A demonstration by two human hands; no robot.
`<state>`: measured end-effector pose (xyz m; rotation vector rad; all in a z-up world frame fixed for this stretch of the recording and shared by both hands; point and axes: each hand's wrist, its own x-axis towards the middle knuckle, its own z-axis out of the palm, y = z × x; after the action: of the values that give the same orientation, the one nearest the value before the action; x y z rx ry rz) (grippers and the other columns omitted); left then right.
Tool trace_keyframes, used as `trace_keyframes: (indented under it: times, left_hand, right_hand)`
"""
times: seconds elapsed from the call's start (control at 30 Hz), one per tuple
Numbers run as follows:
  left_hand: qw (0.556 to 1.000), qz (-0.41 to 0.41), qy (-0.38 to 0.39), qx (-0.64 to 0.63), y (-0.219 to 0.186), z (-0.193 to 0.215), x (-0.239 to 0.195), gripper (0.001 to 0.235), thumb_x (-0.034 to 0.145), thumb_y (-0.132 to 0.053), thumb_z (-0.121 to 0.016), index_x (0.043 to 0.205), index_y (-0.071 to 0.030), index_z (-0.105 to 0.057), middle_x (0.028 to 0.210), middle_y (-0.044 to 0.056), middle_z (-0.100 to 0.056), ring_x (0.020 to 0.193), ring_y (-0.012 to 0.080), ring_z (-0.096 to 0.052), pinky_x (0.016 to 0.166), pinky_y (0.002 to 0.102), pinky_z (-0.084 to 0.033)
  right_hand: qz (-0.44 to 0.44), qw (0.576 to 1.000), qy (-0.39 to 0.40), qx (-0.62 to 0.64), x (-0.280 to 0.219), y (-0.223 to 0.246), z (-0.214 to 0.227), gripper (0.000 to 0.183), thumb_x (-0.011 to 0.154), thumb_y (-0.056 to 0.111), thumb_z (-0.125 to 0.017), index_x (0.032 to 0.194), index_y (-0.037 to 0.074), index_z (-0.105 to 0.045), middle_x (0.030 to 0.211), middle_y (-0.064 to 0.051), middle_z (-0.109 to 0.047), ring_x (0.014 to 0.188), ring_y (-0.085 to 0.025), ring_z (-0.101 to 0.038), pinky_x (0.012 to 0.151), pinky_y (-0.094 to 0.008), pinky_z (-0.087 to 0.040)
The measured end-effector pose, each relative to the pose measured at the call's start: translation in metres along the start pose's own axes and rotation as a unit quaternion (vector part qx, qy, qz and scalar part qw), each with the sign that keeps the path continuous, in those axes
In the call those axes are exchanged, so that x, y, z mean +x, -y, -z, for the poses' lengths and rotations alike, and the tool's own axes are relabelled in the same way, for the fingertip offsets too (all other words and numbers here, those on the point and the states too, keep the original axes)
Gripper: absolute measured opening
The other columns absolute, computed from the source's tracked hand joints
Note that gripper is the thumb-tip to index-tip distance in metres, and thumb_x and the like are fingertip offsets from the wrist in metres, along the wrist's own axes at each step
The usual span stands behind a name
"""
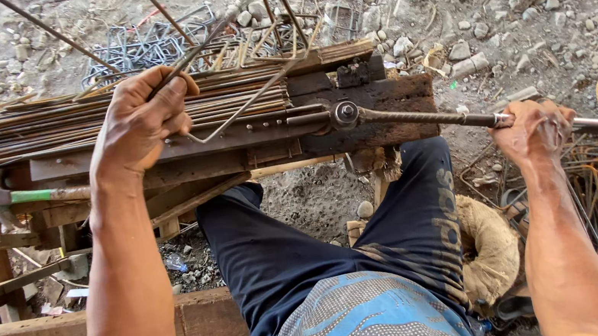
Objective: The person uses a manual bending machine to bend metal rods into rectangular shapes. They insert each rod, rotate the crank to bend it, and remove the finished piece, repeating the process.
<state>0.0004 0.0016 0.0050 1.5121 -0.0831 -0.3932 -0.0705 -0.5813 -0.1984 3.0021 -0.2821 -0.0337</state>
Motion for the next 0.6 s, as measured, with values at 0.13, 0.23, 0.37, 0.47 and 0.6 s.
trace_keyframes:
  times: [0.13,0.23,0.37,0.47,0.6]
  left_hand:
    - [0.990,-0.079,0.057,-0.098,-0.004,-0.059,-0.044,0.036,0.099,-0.031,-0.064,0.114,0.001,-0.065,0.074,-0.003,-0.066,0.055,0.0038,-0.059,0.051,0.016,-0.050]
    - [0.983,-0.057,0.093,0.151,0.034,-0.111,-0.076,0.032,0.100,-0.012,-0.052,0.131,-0.013,-0.056,0.093,-0.001,-0.052,0.073,0.0073,-0.048,0.060,0.019,-0.047]
    - [0.934,0.076,0.116,0.330,0.096,-0.164,-0.090,0.038,0.098,-0.027,-0.053,0.132,-0.011,-0.047,0.088,0.006,-0.067,0.075,0.0272,-0.066,0.069,0.041,-0.051]
    - [0.927,0.081,0.113,0.349,0.112,-0.178,-0.089,0.036,0.099,-0.027,-0.052,0.129,-0.009,-0.046,0.081,0.008,-0.065,0.075,0.0361,-0.066,0.066,0.048,-0.046]
    - [0.940,0.057,0.087,0.325,0.118,-0.189,-0.085,0.046,0.096,-0.027,-0.053,0.137,-0.007,-0.047,0.083,0.006,-0.067,0.081,0.0351,-0.066,0.072,0.045,-0.046]
  right_hand:
    - [-0.009,1.000,0.003,0.004,-0.002,-0.003,-0.006,0.045,0.099,0.063,-0.064,0.081,0.022,-0.071,0.073,0.000,-0.068,0.077,-0.022,-0.059,0.087,-0.037,-0.034]
    - [-0.026,0.999,0.022,0.003,-0.004,0.000,-0.002,0.048,0.104,0.060,-0.058,0.074,0.025,-0.070,0.070,0.000,-0.067,0.076,-0.021,-0.060,0.085,-0.036,-0.032]
    - [-0.011,1.000,-0.006,-0.007,0.003,-0.006,-0.012,0.042,0.099,0.062,-0.061,0.079,0.026,-0.071,0.074,0.001,-0.069,0.077,-0.021,-0.061,0.081,-0.036,-0.034]
    - [-0.012,1.000,-0.001,-0.012,0.006,-0.004,-0.010,0.043,0.101,0.061,-0.058,0.077,0.027,-0.072,0.073,0.001,-0.069,0.074,-0.021,-0.061,0.080,-0.036,-0.034]
    - [-0.021,0.999,0.015,-0.019,0.007,-0.013,-0.024,0.051,0.104,0.067,-0.057,0.077,0.025,-0.069,0.071,0.002,-0.066,0.074,-0.019,-0.059,0.083,-0.035,-0.034]
